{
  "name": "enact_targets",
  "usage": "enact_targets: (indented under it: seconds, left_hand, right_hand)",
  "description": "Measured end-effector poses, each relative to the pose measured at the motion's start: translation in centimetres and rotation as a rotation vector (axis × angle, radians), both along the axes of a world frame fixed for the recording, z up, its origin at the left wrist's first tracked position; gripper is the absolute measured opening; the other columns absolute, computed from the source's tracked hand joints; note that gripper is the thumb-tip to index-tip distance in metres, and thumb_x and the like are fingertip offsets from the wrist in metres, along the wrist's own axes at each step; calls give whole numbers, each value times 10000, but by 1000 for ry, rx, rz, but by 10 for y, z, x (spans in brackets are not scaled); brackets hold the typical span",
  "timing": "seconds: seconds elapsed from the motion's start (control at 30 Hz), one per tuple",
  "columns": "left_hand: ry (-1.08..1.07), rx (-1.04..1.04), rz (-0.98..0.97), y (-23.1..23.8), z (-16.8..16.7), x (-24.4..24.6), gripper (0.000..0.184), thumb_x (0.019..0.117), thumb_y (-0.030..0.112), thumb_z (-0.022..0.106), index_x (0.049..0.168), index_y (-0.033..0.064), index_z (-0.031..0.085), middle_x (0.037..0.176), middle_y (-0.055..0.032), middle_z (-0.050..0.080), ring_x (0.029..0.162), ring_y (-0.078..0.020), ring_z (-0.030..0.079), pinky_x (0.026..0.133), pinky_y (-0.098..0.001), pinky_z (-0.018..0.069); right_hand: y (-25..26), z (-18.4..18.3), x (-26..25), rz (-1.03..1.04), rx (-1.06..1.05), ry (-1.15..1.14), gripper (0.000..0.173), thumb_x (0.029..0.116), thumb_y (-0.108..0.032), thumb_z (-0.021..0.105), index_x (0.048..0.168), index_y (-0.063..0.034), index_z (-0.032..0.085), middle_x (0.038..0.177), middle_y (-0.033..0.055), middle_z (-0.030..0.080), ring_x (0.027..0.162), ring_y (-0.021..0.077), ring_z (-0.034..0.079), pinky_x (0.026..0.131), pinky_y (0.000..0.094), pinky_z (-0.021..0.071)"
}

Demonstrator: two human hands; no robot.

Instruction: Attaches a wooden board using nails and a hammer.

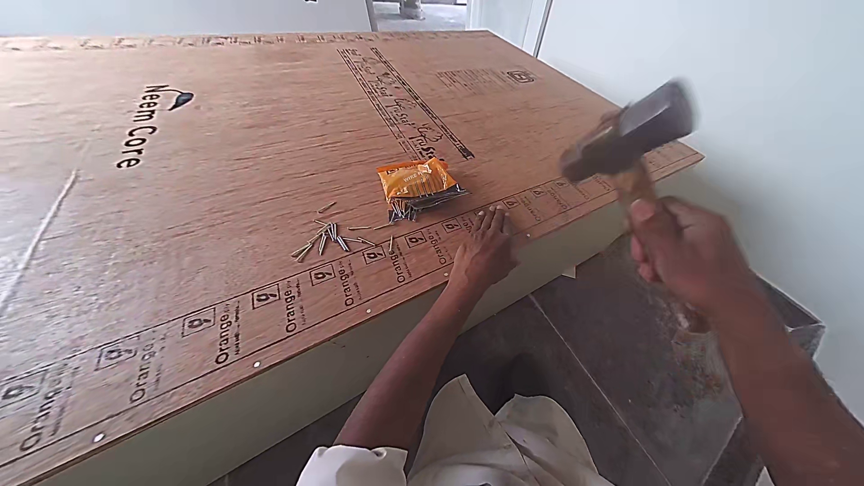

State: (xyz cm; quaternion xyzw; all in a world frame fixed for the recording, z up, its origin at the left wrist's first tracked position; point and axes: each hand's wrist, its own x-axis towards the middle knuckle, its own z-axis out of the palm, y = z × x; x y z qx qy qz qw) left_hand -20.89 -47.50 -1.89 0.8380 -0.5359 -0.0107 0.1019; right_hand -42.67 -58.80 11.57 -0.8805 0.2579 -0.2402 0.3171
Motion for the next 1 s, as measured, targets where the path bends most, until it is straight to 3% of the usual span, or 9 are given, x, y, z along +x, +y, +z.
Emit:
enact_targets:
  seconds: [0.1,0.17,0.33,0.43,0.6,0.7,0.77,0.9,1.0]
  left_hand:
    - [-43,31,80,-1,-2,-3,1032,857,535,757,1565,-75,318,1658,-265,259,1571,-361,203,1289,-471,114]
    - [-54,48,111,-1,-1,-3,1073,844,537,768,1575,-82,285,1663,-278,230,1575,-374,177,1290,-484,95]
    - [-58,30,117,0,-1,-3,1076,811,528,796,1553,-91,324,1642,-290,271,1563,-384,212,1285,-487,123]
    - [-46,5,119,-1,0,0,1065,803,540,794,1544,-83,351,1637,-279,293,1561,-369,229,1285,-482,129]
    - [121,-233,39,9,6,6,856,826,517,798,1438,-25,544,1575,-216,442,1521,-343,338,1280,-501,173]
    - [122,-589,49,47,16,3,399,914,249,748,1252,41,711,1315,-153,668,1275,-333,597,1140,-535,405]
    - [19,-661,172,82,24,6,241,944,168,700,1146,46,751,1153,-159,711,1119,-350,655,997,-563,477]
    - [60,-439,534,152,38,35,302,937,170,737,1192,11,712,1179,-252,648,1112,-449,612,952,-653,470]
    - [96,-317,639,175,29,59,392,926,212,749,1278,48,692,1266,-262,618,1208,-473,558,988,-678,428]
  right_hand:
    - [2,42,4,97,-64,-453,477,1052,-627,378,992,-184,543,624,-69,529,431,90,523,378,276,497]
    - [5,36,15,113,-70,-517,444,1077,-575,348,988,-173,514,619,-64,525,431,99,535,386,292,517]
    - [-4,-65,38,51,-69,559,541,1089,-487,426,1028,29,576,767,155,571,708,300,620,688,484,519]
    - [-8,-62,52,21,-48,699,527,1084,-494,431,989,5,572,762,148,569,680,289,618,662,471,527]
    - [-18,-77,42,10,53,563,542,1077,-518,430,959,-7,566,700,112,541,592,238,577,608,429,515]
    - [-18,-75,35,-16,141,432,552,1071,-542,426,941,-26,571,656,67,533,524,175,557,550,364,516]
    - [-14,-57,28,-22,142,277,562,1069,-555,420,950,-31,583,634,44,534,502,155,556,517,348,518]
    - [0,-14,23,11,-6,-72,555,1050,-624,385,980,-100,557,610,-17,499,445,101,526,423,310,502]
    - [-7,-35,29,51,-96,34,558,1058,-586,406,997,-54,566,613,33,511,469,169,552,455,384,516]
